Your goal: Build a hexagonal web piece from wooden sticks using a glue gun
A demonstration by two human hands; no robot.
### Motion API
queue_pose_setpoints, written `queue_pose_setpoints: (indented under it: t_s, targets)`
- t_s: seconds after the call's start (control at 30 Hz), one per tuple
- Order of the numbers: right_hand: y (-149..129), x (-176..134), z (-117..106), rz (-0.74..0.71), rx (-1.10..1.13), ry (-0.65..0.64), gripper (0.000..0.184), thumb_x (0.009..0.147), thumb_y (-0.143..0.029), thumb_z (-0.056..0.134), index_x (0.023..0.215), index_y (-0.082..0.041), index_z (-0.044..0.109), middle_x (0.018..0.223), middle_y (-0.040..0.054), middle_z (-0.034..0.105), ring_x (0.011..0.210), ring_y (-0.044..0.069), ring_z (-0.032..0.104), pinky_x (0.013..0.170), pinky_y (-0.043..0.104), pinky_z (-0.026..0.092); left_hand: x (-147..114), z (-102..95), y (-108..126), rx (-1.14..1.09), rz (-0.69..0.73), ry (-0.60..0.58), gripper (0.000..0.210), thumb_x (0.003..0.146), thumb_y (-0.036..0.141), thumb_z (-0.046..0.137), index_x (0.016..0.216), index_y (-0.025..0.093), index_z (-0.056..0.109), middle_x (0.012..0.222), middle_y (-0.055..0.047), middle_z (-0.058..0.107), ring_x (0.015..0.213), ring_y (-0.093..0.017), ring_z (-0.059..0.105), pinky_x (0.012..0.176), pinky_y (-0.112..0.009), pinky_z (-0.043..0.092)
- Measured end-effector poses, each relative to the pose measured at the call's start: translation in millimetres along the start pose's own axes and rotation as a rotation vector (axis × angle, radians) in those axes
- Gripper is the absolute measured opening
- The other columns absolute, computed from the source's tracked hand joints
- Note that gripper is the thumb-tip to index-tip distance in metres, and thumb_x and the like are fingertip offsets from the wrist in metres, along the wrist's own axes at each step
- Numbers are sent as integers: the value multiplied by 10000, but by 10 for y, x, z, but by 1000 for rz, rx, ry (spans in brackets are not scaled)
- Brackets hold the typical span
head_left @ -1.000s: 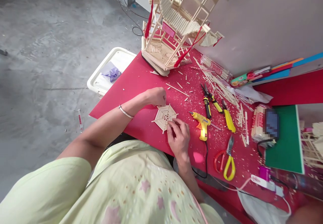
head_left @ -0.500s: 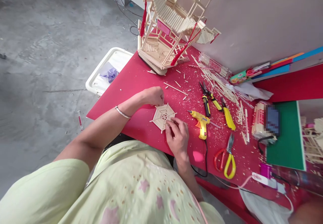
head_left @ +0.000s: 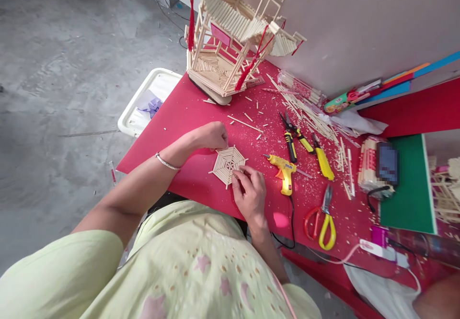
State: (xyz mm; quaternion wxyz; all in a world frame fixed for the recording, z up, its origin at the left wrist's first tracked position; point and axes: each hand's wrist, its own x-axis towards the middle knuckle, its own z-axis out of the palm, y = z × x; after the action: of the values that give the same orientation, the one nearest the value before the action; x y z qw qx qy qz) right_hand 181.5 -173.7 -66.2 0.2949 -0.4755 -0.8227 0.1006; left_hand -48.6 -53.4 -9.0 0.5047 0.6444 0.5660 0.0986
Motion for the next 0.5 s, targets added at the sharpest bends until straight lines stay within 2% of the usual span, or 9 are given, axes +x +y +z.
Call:
queue_pose_setpoints:
  t_s: [0.13, 0.27, 0.33, 0.4, 0.5]
  targets:
    - [-12, -8, -19, 20, -14, 7, 209, 983, -259, 633, 1167, -242, 730, 1228, 110, 681, 1116, 260, 627, 984, 472, 531, 24, -40, -102, -140, 102, -51, 95, 680, 190, 666, 595, 149, 680, 496, 5, 567, 476, -97, 476, 491, -236, 361]
    - [-146, 161, -109, 162, 76, 147, 241, 967, -323, 672, 1193, -253, 717, 1238, 114, 698, 1148, 271, 654, 1027, 498, 526, 15, -29, -116, -438, 262, -127, 171, 740, 299, 752, 775, 132, 763, 588, -5, 617, 506, -77, 475, 505, -212, 379]
    - [-237, 347, -136, 294, 295, 166, 288, 958, -358, 690, 1230, -263, 681, 1189, 88, 728, 1067, 232, 697, 982, 443, 567, -7, -1, -79, -565, 298, -130, 209, 743, 321, 793, 802, 123, 763, 589, 0, 603, 502, -64, 455, 493, -203, 366]
    - [-297, 561, -110, 434, 627, 131, 340, 932, -398, 721, 1232, -263, 632, 1123, 56, 750, 950, 188, 728, 876, 368, 613, -32, 28, -36, -635, 318, -115, 242, 746, 342, 821, 807, 115, 761, 591, 1, 599, 495, -54, 432, 473, -196, 339]
    - [-282, 815, 20, 547, 999, 98, 357, 844, -433, 804, 1078, -254, 602, 947, -6, 758, 816, 148, 739, 775, 299, 630, -61, 49, 7, -676, 350, -78, 292, 764, 383, 830, 828, 106, 763, 602, -2, 610, 497, -45, 416, 466, -192, 309]
